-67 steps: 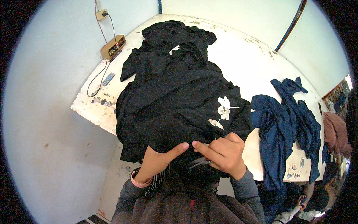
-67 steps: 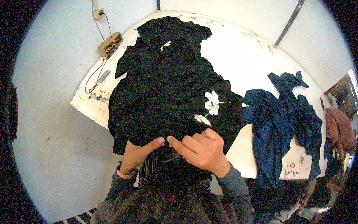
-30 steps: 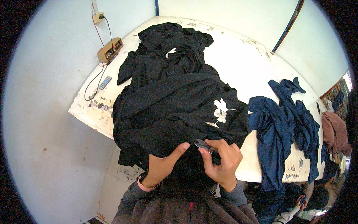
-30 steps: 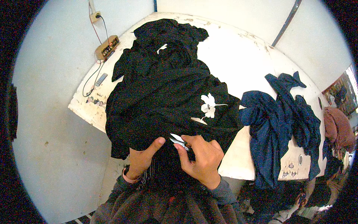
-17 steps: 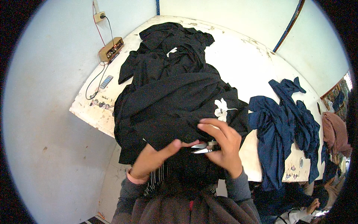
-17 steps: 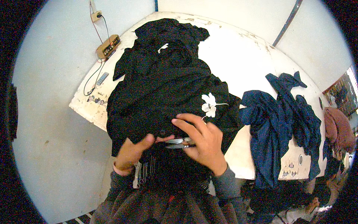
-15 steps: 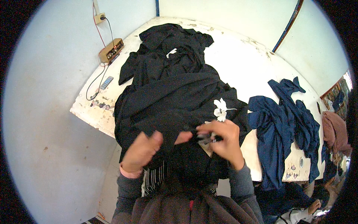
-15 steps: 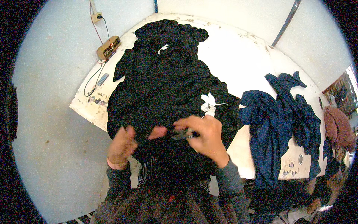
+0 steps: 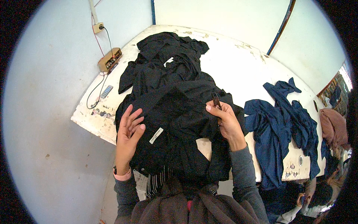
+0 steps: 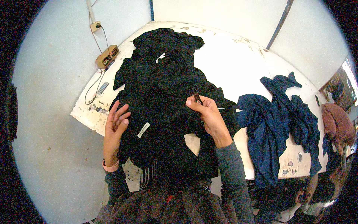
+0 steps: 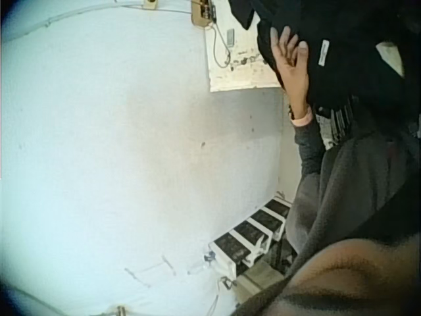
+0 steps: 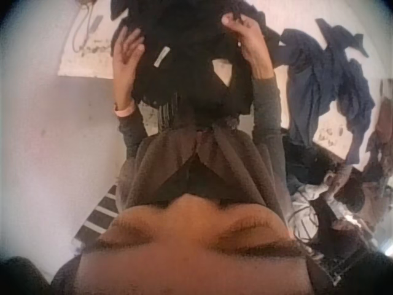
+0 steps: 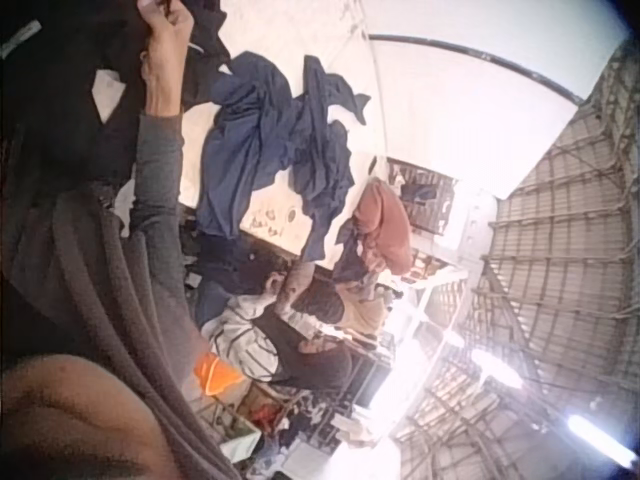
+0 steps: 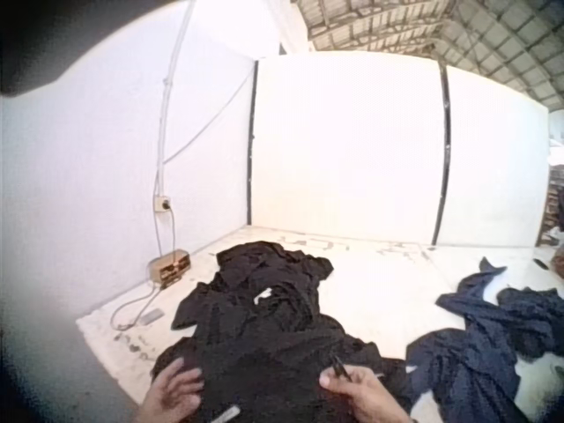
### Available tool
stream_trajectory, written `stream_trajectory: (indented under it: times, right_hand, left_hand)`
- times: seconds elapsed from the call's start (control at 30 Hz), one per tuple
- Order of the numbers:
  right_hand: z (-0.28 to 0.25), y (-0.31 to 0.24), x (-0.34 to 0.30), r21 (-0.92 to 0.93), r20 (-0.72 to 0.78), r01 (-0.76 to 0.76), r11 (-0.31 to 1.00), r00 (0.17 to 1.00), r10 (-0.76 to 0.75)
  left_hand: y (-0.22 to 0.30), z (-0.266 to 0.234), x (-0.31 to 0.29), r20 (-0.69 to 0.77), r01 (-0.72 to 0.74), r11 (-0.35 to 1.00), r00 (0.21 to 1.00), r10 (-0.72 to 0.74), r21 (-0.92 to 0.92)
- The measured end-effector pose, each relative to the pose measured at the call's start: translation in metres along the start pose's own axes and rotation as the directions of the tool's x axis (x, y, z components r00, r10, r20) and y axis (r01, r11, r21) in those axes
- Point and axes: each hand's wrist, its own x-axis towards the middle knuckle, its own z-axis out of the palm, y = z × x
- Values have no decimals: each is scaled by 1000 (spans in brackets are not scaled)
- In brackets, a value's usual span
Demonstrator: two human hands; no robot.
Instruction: The person uses a small blade to trim loose threads and tags from a blue jacket and then from a black hoodie. The person repeatedly lifts and repositions the garments to access different areas while cutting small fabric pieces.
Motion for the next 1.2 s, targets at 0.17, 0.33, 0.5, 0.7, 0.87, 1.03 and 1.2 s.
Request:
stream_trajectory:
  times: [0.17, 0.33, 0.5, 0.7, 0.87, 1.03, 1.2]
  right_hand:
    - [4, 2, 1, 45, 27, -11, 999, 1000, 10]
    - [-4, -1, -1, -6, 101, -73, 997, 992, 74]
    - [29, -6, -19, -55, 272, -40, 998, 961, 53]
    - [28, 1, -59, -285, 794, 176, 942, 594, 129]
    - [-4, 10, -76, -317, 941, 274, 908, 213, 264]
    - [-72, -7, -95, 97, 995, 345, 934, 3, -104]
    - [-116, -33, -131, 453, 846, 416, 789, 77, -527]
  left_hand:
    - [11, 15, 9, 24, -159, 959, 987, 158, 235]
    - [14, 36, 14, 128, -270, 930, 961, 245, 248]
    - [17, 44, 16, 280, -446, 870, 880, 383, 210]
    - [25, 37, -19, 650, -124, 973, 759, -35, 197]
    - [19, 21, -52, 801, -126, 937, 563, -203, 326]
    - [23, -1, -45, 371, -218, 829, 928, 14, 515]
    - [-8, 2, -46, 426, -370, 527, 905, 16, 766]
